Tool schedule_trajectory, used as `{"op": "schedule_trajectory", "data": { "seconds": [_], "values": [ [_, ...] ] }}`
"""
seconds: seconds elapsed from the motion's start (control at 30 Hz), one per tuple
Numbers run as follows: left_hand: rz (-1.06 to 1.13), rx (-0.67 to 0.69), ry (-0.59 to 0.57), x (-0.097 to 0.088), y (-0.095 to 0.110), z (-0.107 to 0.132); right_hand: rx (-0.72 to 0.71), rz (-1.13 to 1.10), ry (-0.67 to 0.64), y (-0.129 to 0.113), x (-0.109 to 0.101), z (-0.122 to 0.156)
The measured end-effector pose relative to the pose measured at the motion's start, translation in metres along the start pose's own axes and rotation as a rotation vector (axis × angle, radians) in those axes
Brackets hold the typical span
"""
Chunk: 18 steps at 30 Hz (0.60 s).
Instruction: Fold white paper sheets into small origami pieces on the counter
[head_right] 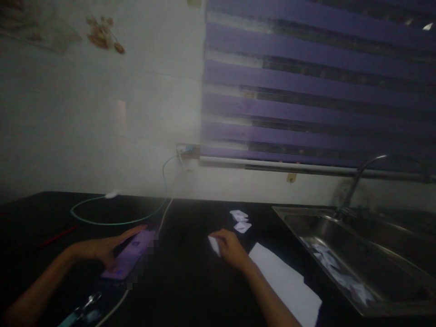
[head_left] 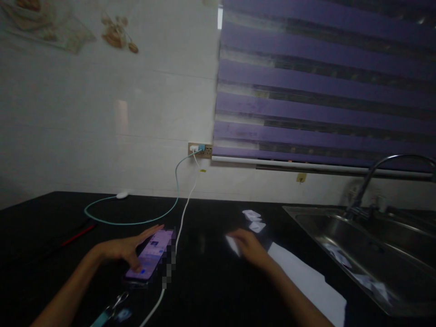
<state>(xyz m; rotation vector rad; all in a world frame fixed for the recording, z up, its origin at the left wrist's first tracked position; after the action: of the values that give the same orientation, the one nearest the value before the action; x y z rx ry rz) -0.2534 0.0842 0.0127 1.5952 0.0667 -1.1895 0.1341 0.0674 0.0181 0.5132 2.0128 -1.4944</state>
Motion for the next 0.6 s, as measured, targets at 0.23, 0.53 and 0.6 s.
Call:
{"op": "schedule_trajectory", "data": {
  "seconds": [0.23, 0.53, 0.6],
  "values": [
    [0.018, -0.015, 0.001, 0.0012, 0.0022, 0.001, -0.06, 0.044, 0.017, -0.0019, 0.0013, 0.0014],
    [0.041, -0.03, 0.015, -0.0002, 0.0039, 0.0034, -0.083, 0.076, 0.022, -0.0019, 0.0011, 0.0008],
    [0.124, -0.049, 0.034, 0.0004, 0.0052, 0.007, -0.082, 0.081, 0.019, -0.0004, 0.002, 0.0003]
  ]
}}
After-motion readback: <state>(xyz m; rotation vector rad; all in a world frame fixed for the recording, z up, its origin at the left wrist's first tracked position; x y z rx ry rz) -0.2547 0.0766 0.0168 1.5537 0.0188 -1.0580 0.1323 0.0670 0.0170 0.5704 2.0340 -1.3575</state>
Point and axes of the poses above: each hand's wrist, its own z-axis away from the middle knuckle, its own x-axis out of the palm, y = z × x, the point moved 5 cm from there along -z, towards the middle knuckle, and after that the axes turned 14 degrees about x, right-handed, at the moved point
